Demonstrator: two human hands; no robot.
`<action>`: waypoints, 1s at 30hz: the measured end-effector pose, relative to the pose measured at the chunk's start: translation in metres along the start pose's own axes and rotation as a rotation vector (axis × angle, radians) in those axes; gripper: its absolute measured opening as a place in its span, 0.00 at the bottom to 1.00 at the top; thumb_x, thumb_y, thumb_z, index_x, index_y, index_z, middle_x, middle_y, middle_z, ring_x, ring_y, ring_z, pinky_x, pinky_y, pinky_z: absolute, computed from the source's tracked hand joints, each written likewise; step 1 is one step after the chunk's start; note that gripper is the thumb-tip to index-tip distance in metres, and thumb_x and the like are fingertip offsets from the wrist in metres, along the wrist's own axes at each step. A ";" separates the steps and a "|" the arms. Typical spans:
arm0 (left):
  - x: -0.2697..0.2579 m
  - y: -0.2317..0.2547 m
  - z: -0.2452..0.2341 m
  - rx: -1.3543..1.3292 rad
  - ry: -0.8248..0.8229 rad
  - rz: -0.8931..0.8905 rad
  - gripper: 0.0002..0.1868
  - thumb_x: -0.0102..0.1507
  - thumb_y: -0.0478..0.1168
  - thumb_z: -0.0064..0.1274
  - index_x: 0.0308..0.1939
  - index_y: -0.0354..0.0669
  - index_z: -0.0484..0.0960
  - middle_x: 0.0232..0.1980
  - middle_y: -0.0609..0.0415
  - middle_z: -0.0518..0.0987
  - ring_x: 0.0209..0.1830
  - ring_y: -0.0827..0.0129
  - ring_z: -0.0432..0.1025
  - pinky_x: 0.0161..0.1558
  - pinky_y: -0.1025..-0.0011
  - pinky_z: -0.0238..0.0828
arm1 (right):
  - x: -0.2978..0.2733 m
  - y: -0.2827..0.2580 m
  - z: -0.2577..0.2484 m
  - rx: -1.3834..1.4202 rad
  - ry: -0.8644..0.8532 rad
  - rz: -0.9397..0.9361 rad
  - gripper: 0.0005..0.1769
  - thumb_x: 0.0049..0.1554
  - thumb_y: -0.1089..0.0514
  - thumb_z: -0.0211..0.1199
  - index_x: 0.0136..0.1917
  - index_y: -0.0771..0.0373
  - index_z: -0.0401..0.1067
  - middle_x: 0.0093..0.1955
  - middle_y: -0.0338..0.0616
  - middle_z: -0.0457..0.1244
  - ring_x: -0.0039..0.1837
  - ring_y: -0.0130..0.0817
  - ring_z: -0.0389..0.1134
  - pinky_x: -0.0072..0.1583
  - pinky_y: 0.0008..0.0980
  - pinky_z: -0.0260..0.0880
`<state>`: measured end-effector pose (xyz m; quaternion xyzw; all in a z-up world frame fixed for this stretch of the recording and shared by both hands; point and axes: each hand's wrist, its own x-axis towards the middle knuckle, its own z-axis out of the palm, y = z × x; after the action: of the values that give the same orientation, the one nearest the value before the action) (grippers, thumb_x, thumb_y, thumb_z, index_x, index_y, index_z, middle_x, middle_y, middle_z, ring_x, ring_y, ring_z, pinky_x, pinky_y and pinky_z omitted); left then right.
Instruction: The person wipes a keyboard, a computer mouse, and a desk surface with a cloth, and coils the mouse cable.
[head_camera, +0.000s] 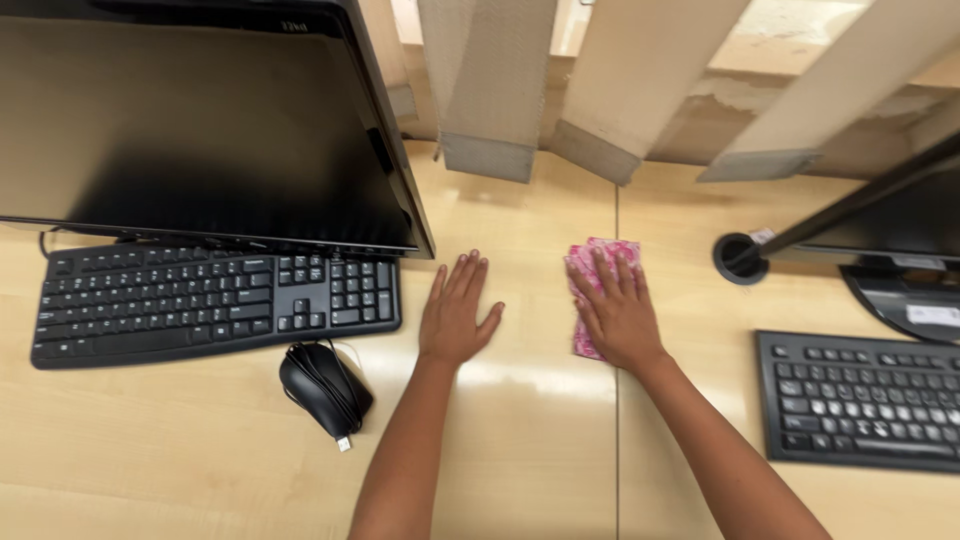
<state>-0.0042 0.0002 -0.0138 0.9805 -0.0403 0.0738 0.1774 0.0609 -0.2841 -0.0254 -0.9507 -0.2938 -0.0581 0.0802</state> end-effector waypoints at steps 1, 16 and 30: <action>-0.004 0.001 0.000 -0.006 -0.015 0.004 0.40 0.67 0.58 0.42 0.77 0.38 0.58 0.81 0.47 0.56 0.82 0.62 0.48 0.79 0.59 0.34 | -0.009 0.007 -0.004 0.016 0.056 0.002 0.32 0.67 0.43 0.38 0.83 0.45 0.49 0.85 0.57 0.42 0.84 0.63 0.40 0.79 0.59 0.34; -0.064 0.026 0.014 0.069 -0.011 -0.056 0.33 0.71 0.51 0.32 0.78 0.41 0.54 0.82 0.53 0.54 0.82 0.65 0.46 0.78 0.57 0.33 | -0.074 -0.040 0.001 -0.026 0.060 0.107 0.33 0.67 0.42 0.37 0.83 0.48 0.47 0.85 0.56 0.39 0.84 0.60 0.35 0.79 0.58 0.30; -0.126 0.040 0.010 0.030 0.025 -0.011 0.33 0.71 0.52 0.35 0.78 0.38 0.56 0.82 0.49 0.55 0.82 0.60 0.47 0.78 0.54 0.35 | -0.137 -0.014 -0.011 -0.040 0.125 0.537 0.36 0.66 0.42 0.36 0.84 0.53 0.47 0.85 0.59 0.41 0.84 0.63 0.37 0.79 0.59 0.31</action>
<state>-0.1313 -0.0339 -0.0293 0.9823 -0.0315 0.0855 0.1634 -0.0604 -0.3500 -0.0347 -0.9906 -0.0244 -0.0989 0.0918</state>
